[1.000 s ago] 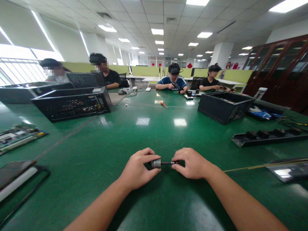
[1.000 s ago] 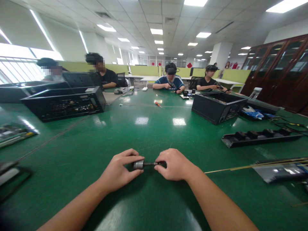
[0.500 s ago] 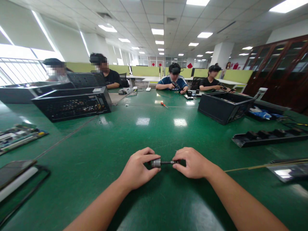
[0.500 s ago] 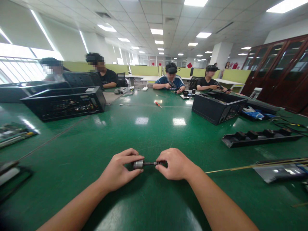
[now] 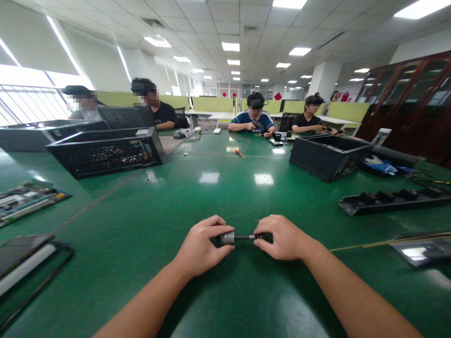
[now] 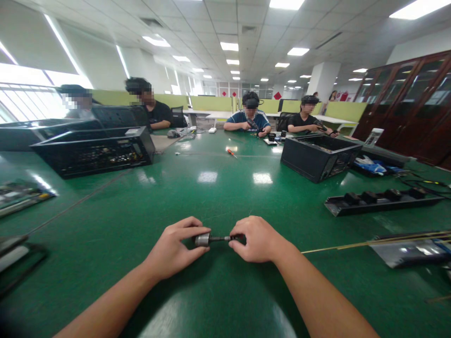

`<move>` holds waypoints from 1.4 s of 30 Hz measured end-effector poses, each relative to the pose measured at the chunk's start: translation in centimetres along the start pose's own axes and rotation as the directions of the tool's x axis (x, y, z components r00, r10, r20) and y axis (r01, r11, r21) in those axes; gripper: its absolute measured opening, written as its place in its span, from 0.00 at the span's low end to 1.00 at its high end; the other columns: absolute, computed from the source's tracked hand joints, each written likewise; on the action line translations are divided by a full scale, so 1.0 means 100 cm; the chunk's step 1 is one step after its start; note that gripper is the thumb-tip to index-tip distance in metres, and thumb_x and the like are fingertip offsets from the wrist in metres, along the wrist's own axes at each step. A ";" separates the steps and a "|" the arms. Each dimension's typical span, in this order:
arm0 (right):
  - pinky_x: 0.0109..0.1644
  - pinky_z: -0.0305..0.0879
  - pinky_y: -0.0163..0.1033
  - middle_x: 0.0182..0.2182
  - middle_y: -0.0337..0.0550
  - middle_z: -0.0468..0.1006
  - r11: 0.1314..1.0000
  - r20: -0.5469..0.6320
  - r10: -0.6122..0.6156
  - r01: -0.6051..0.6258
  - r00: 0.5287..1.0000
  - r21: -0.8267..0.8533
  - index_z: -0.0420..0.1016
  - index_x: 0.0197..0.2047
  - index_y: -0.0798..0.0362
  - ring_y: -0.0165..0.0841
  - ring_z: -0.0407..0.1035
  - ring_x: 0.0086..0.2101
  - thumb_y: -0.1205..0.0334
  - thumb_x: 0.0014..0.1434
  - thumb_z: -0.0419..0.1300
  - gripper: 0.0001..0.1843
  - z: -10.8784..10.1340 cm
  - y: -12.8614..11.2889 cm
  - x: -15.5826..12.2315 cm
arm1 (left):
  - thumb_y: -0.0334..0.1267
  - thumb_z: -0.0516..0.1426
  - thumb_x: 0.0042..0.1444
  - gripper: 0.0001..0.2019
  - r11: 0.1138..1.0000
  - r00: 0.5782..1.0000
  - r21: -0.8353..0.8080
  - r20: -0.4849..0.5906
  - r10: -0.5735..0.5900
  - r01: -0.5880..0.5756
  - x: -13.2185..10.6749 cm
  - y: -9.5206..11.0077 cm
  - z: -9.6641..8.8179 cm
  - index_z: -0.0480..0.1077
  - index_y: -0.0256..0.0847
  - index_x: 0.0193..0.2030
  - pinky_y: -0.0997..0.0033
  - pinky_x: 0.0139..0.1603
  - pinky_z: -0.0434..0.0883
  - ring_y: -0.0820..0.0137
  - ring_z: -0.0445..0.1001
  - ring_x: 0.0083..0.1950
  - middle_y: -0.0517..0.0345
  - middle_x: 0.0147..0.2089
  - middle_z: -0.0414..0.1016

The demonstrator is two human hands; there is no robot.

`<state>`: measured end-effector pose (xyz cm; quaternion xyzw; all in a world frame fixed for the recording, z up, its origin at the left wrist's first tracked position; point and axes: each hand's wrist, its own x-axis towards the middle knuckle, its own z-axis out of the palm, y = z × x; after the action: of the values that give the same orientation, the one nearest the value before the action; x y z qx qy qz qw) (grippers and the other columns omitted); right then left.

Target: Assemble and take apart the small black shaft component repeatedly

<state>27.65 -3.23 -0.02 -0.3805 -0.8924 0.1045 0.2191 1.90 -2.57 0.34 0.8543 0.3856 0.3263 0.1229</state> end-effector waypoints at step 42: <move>0.41 0.65 0.38 0.34 0.41 0.83 0.988 0.198 0.143 -0.129 0.970 -0.081 0.82 0.35 0.50 0.37 0.75 0.36 0.62 0.51 0.60 0.10 -0.014 0.005 -0.006 | 0.47 0.56 0.62 0.16 0.963 0.957 0.011 0.110 -0.269 0.269 0.008 -0.009 -0.004 0.73 0.44 0.52 0.61 0.52 0.74 0.60 0.80 0.49 0.53 0.48 0.82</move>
<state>29.02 -3.36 0.88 -0.4353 -0.8849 0.1273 0.1062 1.48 -1.42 0.61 0.8103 0.4903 0.2596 0.1888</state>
